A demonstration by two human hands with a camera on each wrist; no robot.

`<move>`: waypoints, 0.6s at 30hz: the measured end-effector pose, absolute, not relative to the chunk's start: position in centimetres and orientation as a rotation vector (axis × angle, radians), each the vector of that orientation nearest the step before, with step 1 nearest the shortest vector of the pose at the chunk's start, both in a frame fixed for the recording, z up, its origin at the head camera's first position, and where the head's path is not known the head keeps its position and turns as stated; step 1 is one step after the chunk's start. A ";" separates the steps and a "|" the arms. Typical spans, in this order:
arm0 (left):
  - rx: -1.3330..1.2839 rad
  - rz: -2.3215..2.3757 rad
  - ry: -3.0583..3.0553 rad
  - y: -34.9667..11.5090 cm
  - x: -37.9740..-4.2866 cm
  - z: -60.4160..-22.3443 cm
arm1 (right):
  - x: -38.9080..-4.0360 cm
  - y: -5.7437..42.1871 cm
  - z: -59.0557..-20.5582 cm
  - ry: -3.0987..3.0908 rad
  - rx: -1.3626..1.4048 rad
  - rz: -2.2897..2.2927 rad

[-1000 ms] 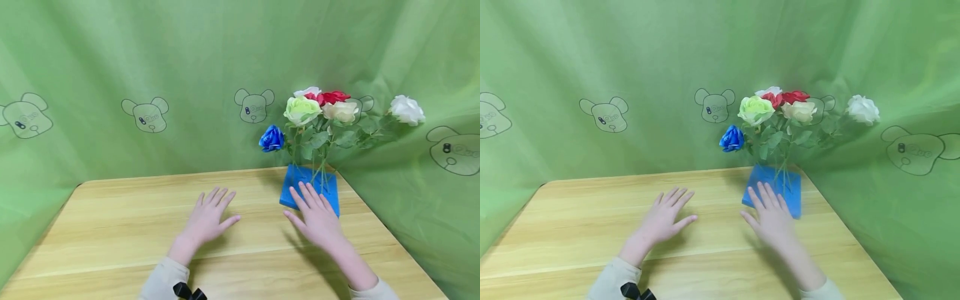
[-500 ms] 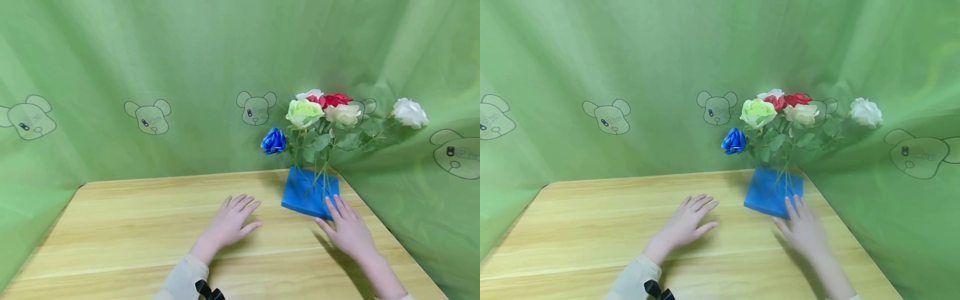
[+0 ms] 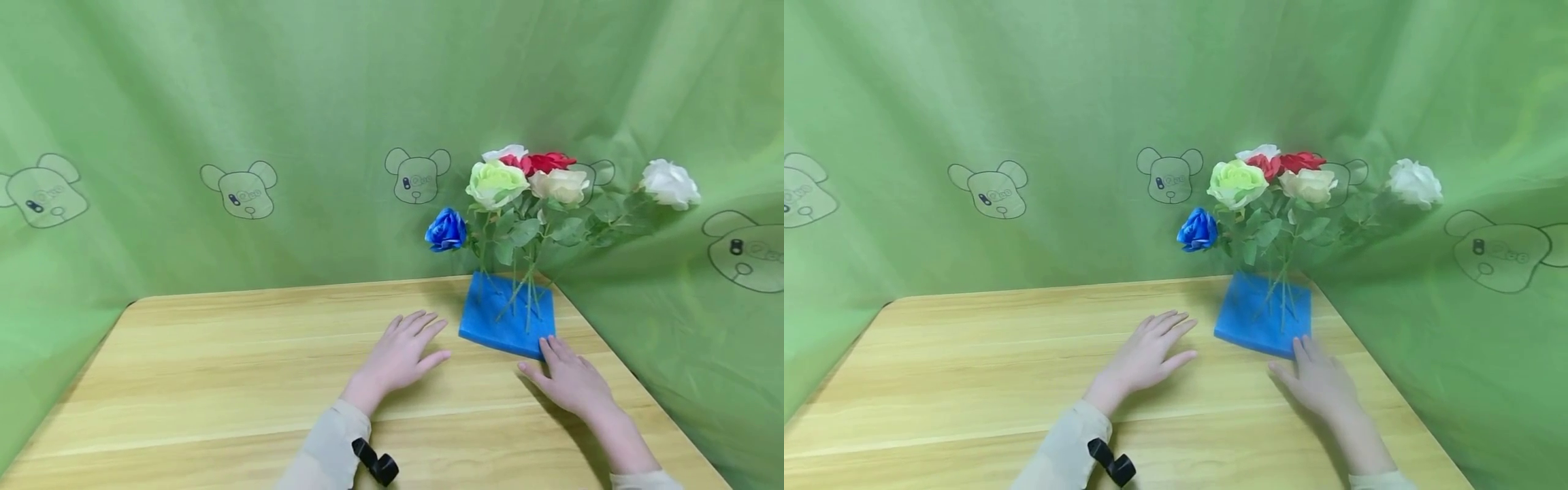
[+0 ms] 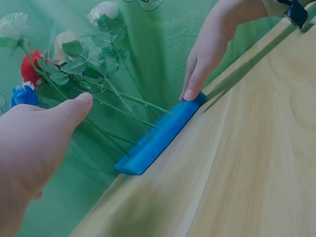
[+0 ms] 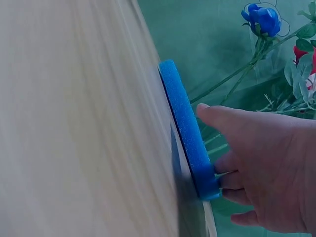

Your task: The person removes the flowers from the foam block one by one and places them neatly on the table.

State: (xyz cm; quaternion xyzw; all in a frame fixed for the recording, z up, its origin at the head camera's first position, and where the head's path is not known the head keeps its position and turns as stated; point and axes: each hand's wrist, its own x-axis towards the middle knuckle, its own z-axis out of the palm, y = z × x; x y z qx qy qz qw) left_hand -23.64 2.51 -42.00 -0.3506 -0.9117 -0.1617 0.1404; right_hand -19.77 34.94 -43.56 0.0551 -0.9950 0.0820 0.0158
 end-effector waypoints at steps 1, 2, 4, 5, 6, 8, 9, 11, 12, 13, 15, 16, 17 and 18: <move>-1.012 -0.477 -2.634 2.7 -23.7 -42.0 | -19.8 34.9 -43.5 -3.103 0.175 0.251; -1.010 -0.488 -2.637 2.9 -23.9 -42.1 | -19.8 34.9 -43.4 -3.108 0.183 0.253; -1.004 -0.515 -2.639 3.3 -24.2 -42.2 | -20.1 34.9 -43.2 -3.117 0.200 0.252; -0.997 -0.529 -2.642 3.5 -24.4 -42.3 | -20.3 34.9 -43.1 -3.125 0.203 0.252; -0.989 -0.543 -2.643 3.7 -24.6 -42.3 | -20.5 34.8 -42.9 -3.133 0.207 0.250; -0.981 -0.595 -2.634 4.2 -25.1 -42.5 | -21.1 34.8 -42.4 -3.159 0.203 0.252; -0.978 -0.623 -2.628 4.4 -25.4 -42.5 | -21.3 34.7 -42.1 -3.178 0.195 0.247; -0.977 -0.688 -2.613 5.0 -25.8 -42.6 | -21.7 34.7 -41.6 -3.227 0.170 0.242; -0.977 -0.723 -2.605 5.2 -26.0 -42.7 | -21.8 34.7 -41.3 -3.248 0.160 0.237; -0.979 -0.767 -2.598 5.5 -26.1 -42.7 | -21.9 34.7 -41.1 -3.266 0.149 0.236; -0.975 -0.854 -2.599 6.1 -26.3 -42.8 | -22.0 34.7 -40.7 -3.293 0.134 0.230; -0.968 -0.896 -2.604 6.3 -26.4 -42.9 | -22.0 34.7 -40.6 -3.302 0.134 0.227; -0.956 -0.946 -2.612 6.5 -26.4 -43.0 | -21.9 34.7 -40.4 -3.306 0.137 0.221; -0.939 -0.997 -2.624 6.8 -26.5 -43.0 | -21.9 34.7 -40.3 -3.306 0.143 0.217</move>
